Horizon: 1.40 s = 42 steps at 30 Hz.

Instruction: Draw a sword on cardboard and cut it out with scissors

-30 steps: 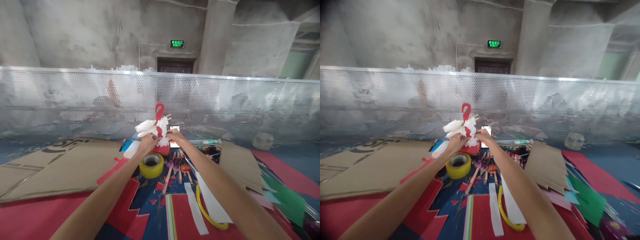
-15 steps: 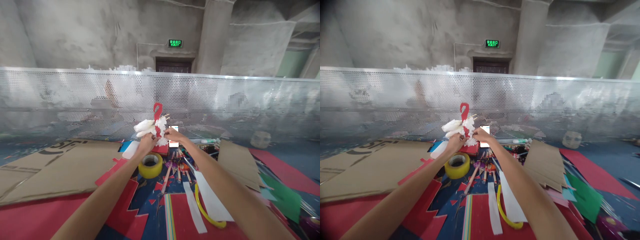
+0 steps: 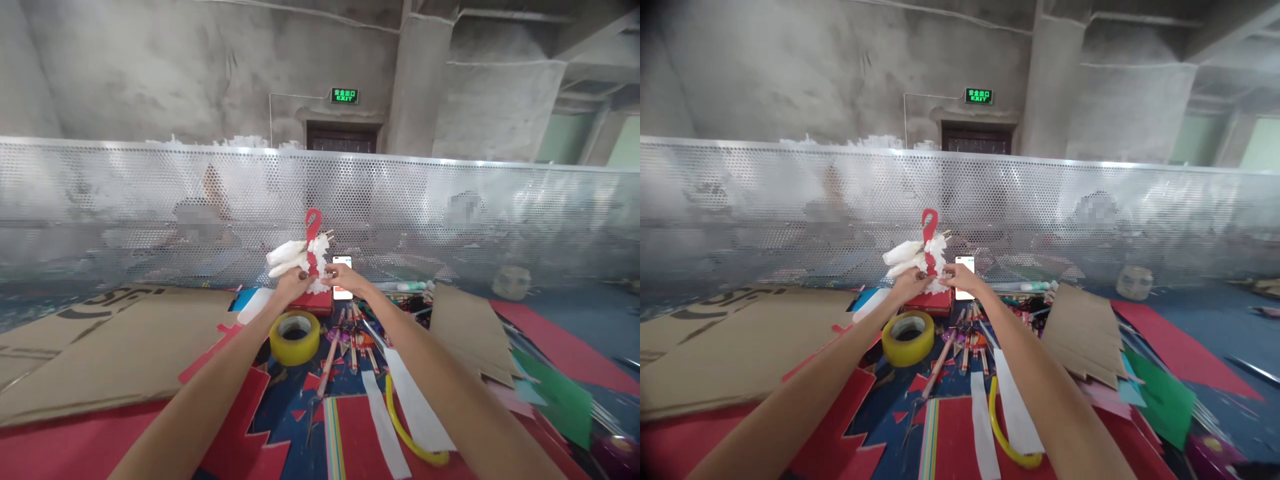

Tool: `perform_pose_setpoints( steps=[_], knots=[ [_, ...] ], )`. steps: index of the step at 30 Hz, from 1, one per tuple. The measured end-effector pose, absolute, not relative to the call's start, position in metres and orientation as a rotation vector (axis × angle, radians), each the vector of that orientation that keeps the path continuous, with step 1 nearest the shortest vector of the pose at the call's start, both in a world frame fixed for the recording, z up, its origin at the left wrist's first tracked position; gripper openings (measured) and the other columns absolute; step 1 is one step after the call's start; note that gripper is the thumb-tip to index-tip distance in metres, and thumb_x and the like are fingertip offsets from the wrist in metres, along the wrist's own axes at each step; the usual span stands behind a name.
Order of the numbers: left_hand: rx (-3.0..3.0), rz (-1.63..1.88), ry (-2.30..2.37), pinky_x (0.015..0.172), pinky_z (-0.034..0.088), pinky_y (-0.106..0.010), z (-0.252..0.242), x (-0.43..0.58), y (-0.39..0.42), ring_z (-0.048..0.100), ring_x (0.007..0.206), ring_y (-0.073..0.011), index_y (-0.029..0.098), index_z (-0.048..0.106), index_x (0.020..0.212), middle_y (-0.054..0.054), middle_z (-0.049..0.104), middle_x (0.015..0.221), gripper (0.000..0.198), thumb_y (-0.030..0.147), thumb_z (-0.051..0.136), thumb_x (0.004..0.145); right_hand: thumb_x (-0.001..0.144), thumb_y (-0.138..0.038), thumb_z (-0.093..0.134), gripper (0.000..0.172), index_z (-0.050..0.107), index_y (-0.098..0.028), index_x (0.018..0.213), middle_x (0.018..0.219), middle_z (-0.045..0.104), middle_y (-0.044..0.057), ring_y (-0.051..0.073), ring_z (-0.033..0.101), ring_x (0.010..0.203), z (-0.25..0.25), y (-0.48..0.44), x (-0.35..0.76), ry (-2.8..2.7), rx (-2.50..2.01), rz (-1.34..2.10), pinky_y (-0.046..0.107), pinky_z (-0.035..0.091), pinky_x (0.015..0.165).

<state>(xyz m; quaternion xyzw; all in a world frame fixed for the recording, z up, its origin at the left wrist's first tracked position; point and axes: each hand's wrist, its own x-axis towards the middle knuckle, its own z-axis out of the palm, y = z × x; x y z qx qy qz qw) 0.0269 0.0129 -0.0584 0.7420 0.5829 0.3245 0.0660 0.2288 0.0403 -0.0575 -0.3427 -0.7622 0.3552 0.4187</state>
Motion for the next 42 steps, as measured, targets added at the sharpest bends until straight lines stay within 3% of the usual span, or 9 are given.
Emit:
perform_pose_setpoints(
  steps=[5,9,14,18,21,29,33,37,42],
  knots=[
    [2.293,0.857,1.658,0.094,0.058,-0.045,-0.053,0.021,0.021,0.065,0.111,-0.0230,0.022,0.063,0.128,-0.010,0.063,0.133,0.035,0.039,0.062,0.097,0.067,-0.048,0.084,0.036,0.064,-0.020,0.078,0.075,0.065,0.001,0.017,0.061,0.067,-0.062,0.061,0.223,-1.777,-0.993,0.702,0.028,0.051,0.064],
    [2.369,0.759,1.574,0.092,0.058,-0.046,-0.048,0.007,0.025,0.066,0.110,-0.0240,0.019,0.062,0.129,-0.010,0.064,0.131,0.039,0.039,0.063,0.096,0.070,-0.049,0.082,0.036,0.060,-0.023,0.078,0.079,0.066,0.003,0.020,0.063,0.075,-0.065,0.071,0.212,-1.659,-1.076,0.510,0.031,0.051,0.071],
    [2.470,0.788,1.602,0.102,0.054,-0.047,-0.053,-0.001,0.022,0.063,0.116,-0.0251,0.019,0.066,0.124,-0.011,0.065,0.130,0.035,0.036,0.067,0.094,0.087,-0.052,0.065,0.032,0.058,-0.022,0.078,0.089,0.066,0.007,0.022,0.062,0.084,-0.076,0.065,0.214,-1.617,-1.081,0.332,0.035,0.051,0.084],
    [2.471,0.913,1.644,0.101,0.053,-0.047,-0.061,0.003,0.020,0.065,0.116,-0.0269,0.018,0.063,0.129,-0.012,0.067,0.129,0.037,0.032,0.063,0.095,0.094,-0.043,0.059,0.030,0.065,-0.021,0.074,0.094,0.064,0.009,0.024,0.059,0.098,-0.084,0.053,0.225,-1.737,-1.020,0.215,0.035,0.047,0.096],
    [2.457,0.993,1.591,0.100,0.052,-0.038,-0.065,0.003,0.022,0.069,0.110,-0.0256,0.019,0.061,0.133,-0.010,0.074,0.119,0.042,0.020,0.059,0.091,0.091,-0.027,0.060,0.016,0.073,-0.021,0.084,0.098,0.066,0.009,0.023,0.060,0.099,-0.086,0.049,0.229,-1.877,-0.976,0.179,0.035,0.049,0.096],
    [2.498,1.159,1.401,0.094,0.054,-0.030,-0.065,-0.010,0.035,0.072,0.104,-0.0177,0.020,0.065,0.127,-0.005,0.077,0.116,0.052,0.006,0.049,0.080,0.074,0.005,0.050,0.061,0.070,-0.019,0.126,0.128,0.065,0.010,0.023,0.058,0.120,-0.088,0.050,0.219,-2.037,-0.912,0.107,0.038,0.043,0.110],
    [2.530,1.202,1.425,0.093,0.056,-0.037,-0.063,-0.014,0.035,0.072,0.096,-0.0227,0.018,0.074,0.108,-0.007,0.078,0.101,0.041,0.008,0.050,0.075,0.084,-0.005,0.053,0.047,0.066,-0.016,0.127,0.123,0.064,0.012,0.024,0.060,0.111,-0.088,0.051,0.223,-1.946,-0.983,0.043,0.042,0.046,0.105],
    [2.645,1.099,1.309,0.101,0.053,-0.038,-0.064,-0.006,0.026,0.071,0.107,-0.0232,0.020,0.076,0.107,-0.006,0.078,0.111,0.043,0.008,0.051,0.075,0.085,-0.007,0.055,0.027,0.075,-0.017,0.101,0.106,0.068,0.011,0.025,0.062,0.106,-0.086,0.047,0.222,-1.997,-0.989,0.027,0.041,0.046,0.105],
    [2.741,1.001,1.188,0.117,0.042,-0.040,-0.061,0.003,0.018,0.061,0.130,-0.0219,0.019,0.069,0.129,-0.008,0.069,0.137,0.058,0.005,0.048,0.077,0.079,0.002,0.051,0.056,0.070,-0.016,0.129,0.140,0.060,0.016,0.027,0.053,0.132,-0.089,0.036,0.214,-2.060,-0.929,0.047,0.046,0.036,0.119]
  ],
)
